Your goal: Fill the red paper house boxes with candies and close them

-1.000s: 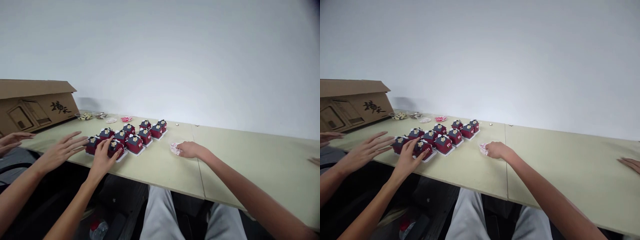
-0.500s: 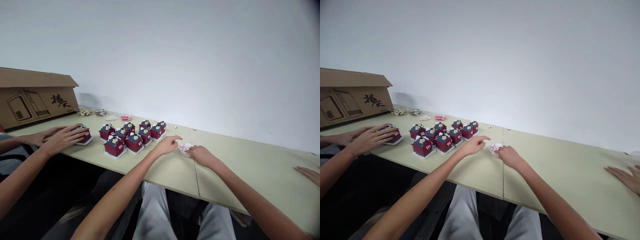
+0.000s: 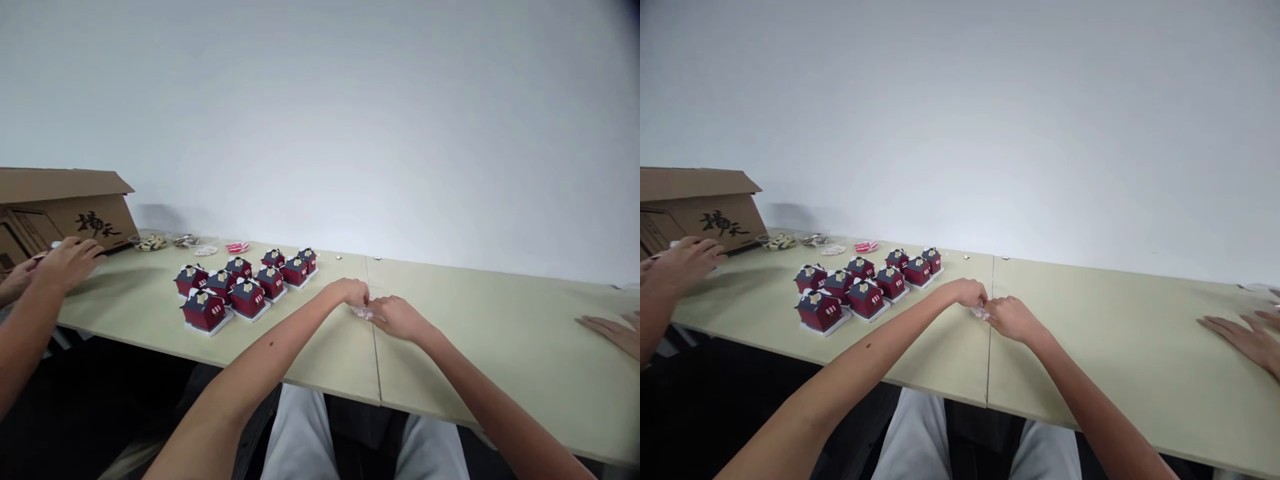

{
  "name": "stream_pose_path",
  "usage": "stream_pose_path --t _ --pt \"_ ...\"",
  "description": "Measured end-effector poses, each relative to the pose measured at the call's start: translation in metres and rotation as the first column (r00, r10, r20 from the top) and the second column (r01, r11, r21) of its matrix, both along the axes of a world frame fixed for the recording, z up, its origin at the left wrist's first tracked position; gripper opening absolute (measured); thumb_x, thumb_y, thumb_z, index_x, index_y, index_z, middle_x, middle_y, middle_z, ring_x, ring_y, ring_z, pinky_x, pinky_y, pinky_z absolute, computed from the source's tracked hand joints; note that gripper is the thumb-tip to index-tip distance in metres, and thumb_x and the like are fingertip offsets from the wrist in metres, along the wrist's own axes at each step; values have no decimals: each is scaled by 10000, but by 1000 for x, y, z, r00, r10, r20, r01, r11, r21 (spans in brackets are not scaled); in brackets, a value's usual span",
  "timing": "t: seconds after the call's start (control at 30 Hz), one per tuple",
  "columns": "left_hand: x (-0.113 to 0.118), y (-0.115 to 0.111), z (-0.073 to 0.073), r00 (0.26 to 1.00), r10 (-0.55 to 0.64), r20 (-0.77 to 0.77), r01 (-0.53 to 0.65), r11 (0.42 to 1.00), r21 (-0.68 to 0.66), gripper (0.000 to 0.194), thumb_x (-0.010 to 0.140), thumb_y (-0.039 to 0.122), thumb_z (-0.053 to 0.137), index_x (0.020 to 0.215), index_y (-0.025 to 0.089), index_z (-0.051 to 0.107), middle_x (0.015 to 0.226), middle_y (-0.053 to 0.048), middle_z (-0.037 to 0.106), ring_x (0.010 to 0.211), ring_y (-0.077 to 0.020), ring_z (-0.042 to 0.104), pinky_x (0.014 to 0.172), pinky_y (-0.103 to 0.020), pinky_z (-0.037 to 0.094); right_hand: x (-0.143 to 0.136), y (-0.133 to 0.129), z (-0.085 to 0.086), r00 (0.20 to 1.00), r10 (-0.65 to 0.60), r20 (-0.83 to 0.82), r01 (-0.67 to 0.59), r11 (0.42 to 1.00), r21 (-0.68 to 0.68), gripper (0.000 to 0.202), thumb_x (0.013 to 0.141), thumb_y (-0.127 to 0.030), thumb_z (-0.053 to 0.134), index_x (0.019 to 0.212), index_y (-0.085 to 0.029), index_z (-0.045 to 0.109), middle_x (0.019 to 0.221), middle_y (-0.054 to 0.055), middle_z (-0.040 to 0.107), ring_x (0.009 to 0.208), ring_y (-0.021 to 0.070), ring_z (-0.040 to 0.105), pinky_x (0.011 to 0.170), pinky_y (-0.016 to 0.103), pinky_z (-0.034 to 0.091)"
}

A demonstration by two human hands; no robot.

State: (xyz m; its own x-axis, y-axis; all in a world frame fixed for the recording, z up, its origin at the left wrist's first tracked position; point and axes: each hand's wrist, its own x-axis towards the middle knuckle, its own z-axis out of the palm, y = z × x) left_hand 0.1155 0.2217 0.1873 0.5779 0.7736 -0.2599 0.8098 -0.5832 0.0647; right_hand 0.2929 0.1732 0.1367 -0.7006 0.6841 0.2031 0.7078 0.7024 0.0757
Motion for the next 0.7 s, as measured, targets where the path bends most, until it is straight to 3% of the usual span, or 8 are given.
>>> stream_pose_path --t 0.17,0.3,0.47,0.6,0.7 --pt "16 20 -1 998 -37 -60 29 991 -127 435 672 162 619 1074 240 765 994 -46 773 812 -187 662 753 -273 534 -4 8 -11 993 -50 -108 46 998 -41 255 910 -446 657 1016 -214 663 1019 58 742 939 278 676 825 357 409" --pt "17 26 -5 999 -15 -42 8 989 -150 445 645 178 634 1072 203 757 916 -51 768 696 -181 634 646 -276 524 -7 10 -18 982 -101 -159 101 995 -13 196 906 -388 678 949 -197 675 986 66 736 938 272 670 845 367 409" --pt "2 17 -6 990 -58 129 67 996 -62 241 703 171 604 884 166 763 838 -34 753 758 -161 642 692 -229 486 7 11 -26 960 46 -277 -19 995 99 283 921 -417 676 1086 -186 672 1103 90 697 1075 252 615 946 364 400" --pt "-14 12 -4 949 -67 309 45 996 78 270 842 239 519 992 165 732 961 -57 750 868 -166 660 770 -232 476 16 15 -29 948 68 -310 -40 994 97 366 943 -448 645 1193 -181 649 1120 93 699 1066 240 619 983 376 395" --pt "-19 9 -4 932 -41 361 -20 986 164 276 890 299 499 1013 201 725 1008 -54 748 901 -182 661 805 -252 463 17 19 -26 955 80 -286 -62 995 73 364 959 -457 616 1193 -182 656 1109 94 710 1033 240 635 998 392 393"
